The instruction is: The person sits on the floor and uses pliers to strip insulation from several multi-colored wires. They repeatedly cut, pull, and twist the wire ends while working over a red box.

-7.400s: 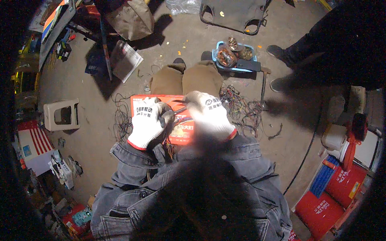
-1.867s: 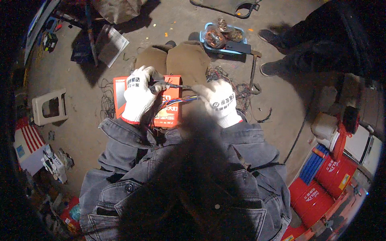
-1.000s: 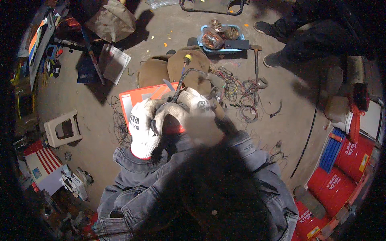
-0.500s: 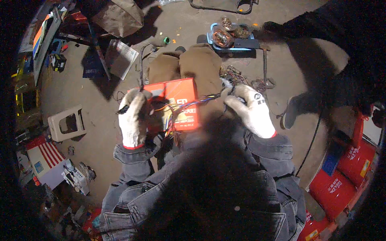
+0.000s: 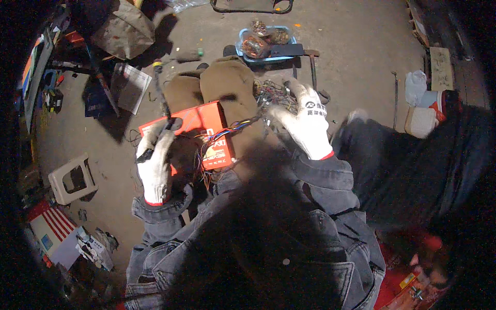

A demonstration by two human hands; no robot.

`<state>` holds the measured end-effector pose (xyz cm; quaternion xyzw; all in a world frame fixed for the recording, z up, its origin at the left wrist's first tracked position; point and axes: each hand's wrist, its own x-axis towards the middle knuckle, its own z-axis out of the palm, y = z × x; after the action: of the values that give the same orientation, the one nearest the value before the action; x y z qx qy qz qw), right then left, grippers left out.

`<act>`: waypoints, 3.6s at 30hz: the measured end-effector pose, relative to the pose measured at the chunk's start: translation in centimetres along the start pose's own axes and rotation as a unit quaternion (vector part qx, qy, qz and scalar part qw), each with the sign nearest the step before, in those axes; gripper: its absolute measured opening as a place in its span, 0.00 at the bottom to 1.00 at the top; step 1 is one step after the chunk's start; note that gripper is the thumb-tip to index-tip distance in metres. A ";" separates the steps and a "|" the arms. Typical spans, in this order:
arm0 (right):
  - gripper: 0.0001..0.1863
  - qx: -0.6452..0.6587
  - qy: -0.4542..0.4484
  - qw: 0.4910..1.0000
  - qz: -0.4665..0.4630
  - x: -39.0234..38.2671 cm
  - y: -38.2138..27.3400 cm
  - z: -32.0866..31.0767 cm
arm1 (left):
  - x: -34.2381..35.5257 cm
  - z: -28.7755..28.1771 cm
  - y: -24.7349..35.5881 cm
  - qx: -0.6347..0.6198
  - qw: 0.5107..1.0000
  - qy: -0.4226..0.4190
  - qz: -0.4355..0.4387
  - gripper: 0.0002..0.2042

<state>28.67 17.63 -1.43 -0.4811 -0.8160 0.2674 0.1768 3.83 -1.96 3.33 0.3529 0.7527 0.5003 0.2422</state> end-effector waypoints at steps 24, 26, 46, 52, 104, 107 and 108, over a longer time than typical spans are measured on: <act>0.13 0.160 -0.047 0.960 -0.225 -1.3 -12.6 4.2 | -1.3 1.8 0.8 0.079 0.993 -0.023 0.088 0.10; 0.12 0.161 -0.083 0.957 -0.228 -1.4 -11.6 3.8 | -1.3 2.1 1.1 0.053 0.998 -0.039 0.006 0.09; 0.09 0.108 0.003 0.968 -0.226 0.2 -9.6 3.7 | -1.4 2.0 0.7 -0.060 0.986 -0.154 -0.033 0.15; 0.14 0.217 0.050 0.975 0.019 -0.6 -8.8 3.6 | -1.4 1.6 1.0 -0.226 0.950 -0.128 -0.171 0.10; 0.17 0.029 0.169 0.930 -0.324 0.3 -10.8 0.0 | -0.6 3.7 6.9 -0.049 0.998 -0.024 -0.044 0.07; 0.16 0.010 0.200 0.941 -0.271 0.2 -10.6 0.6 | -0.8 3.5 6.4 -0.101 0.980 -0.053 -0.162 0.08; 0.16 -0.006 0.212 0.941 -0.264 0.1 -10.4 0.7 | -0.9 3.2 6.3 -0.133 0.977 -0.066 -0.151 0.08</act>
<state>21.03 13.45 4.36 -0.2952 -0.8590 0.0978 0.4067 8.50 0.75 7.95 0.2319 0.7065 0.5289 0.4090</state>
